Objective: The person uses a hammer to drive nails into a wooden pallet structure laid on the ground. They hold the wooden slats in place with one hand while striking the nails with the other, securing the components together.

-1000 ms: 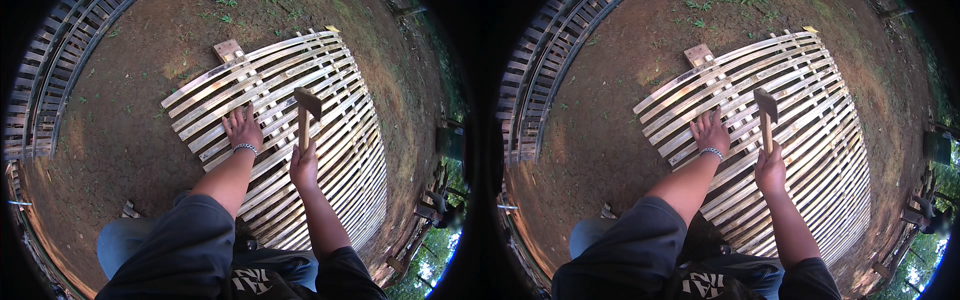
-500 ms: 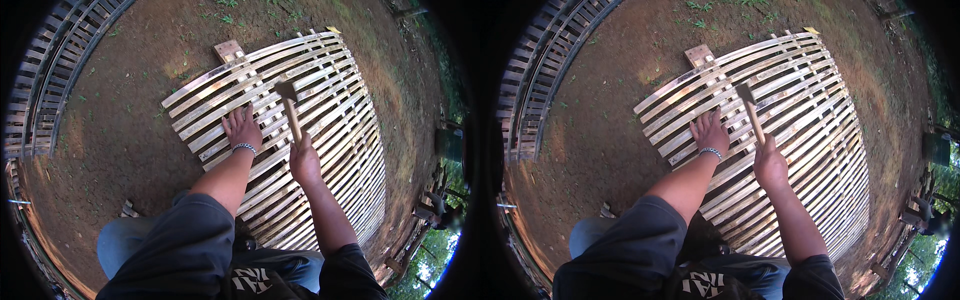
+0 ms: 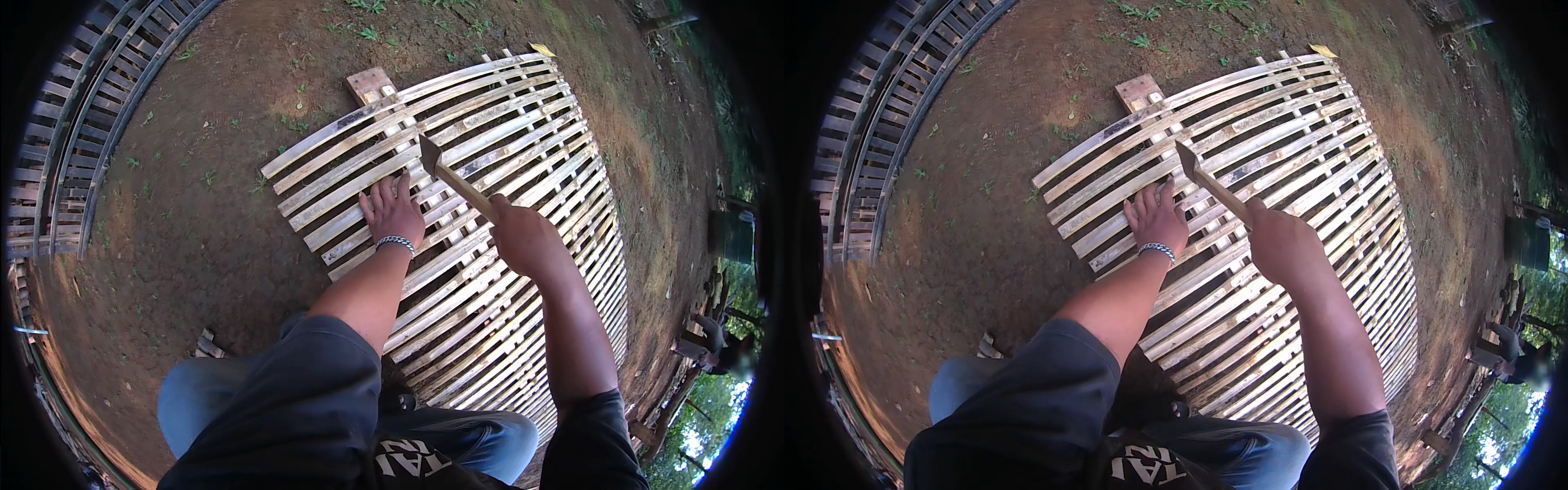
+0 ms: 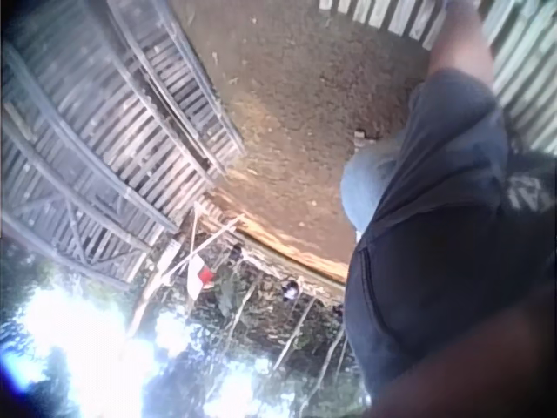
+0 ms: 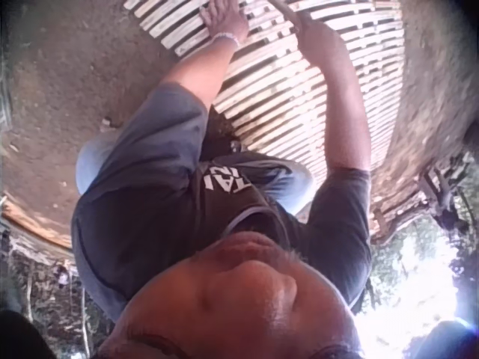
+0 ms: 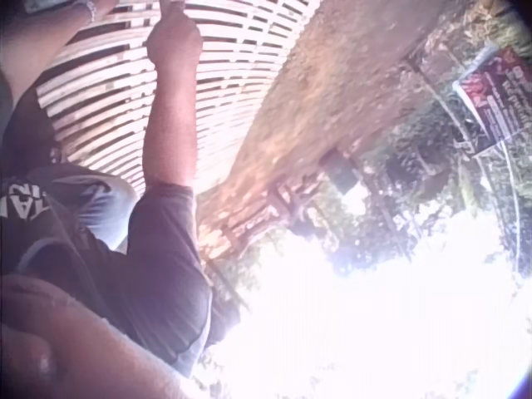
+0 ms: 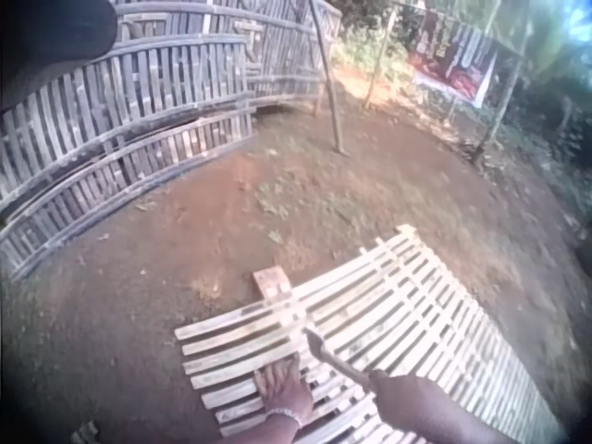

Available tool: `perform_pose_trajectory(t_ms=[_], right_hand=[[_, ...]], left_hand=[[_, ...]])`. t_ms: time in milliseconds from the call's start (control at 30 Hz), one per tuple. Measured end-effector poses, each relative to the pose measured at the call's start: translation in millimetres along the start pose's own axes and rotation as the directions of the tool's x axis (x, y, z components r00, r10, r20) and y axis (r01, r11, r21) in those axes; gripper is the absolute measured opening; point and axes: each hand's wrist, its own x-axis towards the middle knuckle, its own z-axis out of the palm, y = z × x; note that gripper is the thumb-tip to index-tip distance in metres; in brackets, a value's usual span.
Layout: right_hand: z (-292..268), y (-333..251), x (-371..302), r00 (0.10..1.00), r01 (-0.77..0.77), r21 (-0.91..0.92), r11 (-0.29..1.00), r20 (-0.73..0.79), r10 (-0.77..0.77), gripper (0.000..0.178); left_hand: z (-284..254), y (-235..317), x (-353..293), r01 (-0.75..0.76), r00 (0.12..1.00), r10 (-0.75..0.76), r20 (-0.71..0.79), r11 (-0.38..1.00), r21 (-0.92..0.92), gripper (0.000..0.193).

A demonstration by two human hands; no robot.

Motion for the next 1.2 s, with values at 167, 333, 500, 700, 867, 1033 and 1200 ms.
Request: perform_pose_trajectory(t_ms=[167,333,500,700,867,1033,1200], right_hand=[[24.7,-17.2,-3.0,0.968,-0.084,0.302,0.95,-0.201,0.149,0.041],[68.9,16.9,-17.5,0.991,-0.124,0.109,0.986,0.061,0.118,0.04],[124.8,-4.8,-20.3,0.879,-0.023,0.537,0.843,-0.391,0.273,0.042],[121.5,-1.0,-14.2,0.94,-0.124,0.453,0.883,-0.233,0.251,0.041],[161.9,-0.8,-17.1,0.923,-0.119,0.506,0.854,-0.26,0.283,0.046],[139.9,-0.3,-14.2,0.945,-0.079,0.463,0.883,-0.247,0.214,0.044],[173.3,-2.0,-17.3,0.961,-0.276,0.358,0.892,0.081,0.265,0.038]], left_hand=[[3.1,1.4,-3.8,-0.004,1.0,0.004,0.011,1.0,-0.006,0.06],[-0.7,3.5,-1.6,0.003,1.0,-0.003,0.012,1.0,-0.02,0.063],[3.5,5.0,-2.2,-0.009,1.0,0.009,0.001,1.0,-0.008,0.066],[-0.5,-0.2,3.0,-0.017,1.0,0.017,-0.016,1.0,0.01,0.063],[1.6,3.9,-1.1,-0.01,1.0,0.01,0.009,1.0,0.015,0.064],[2.0,-5.3,-1.0,-0.027,0.999,0.028,-0.023,0.999,0.035,0.065],[-3.1,3.5,-8.5,0.01,0.999,-0.011,0.052,1.0,0.015,0.066]])
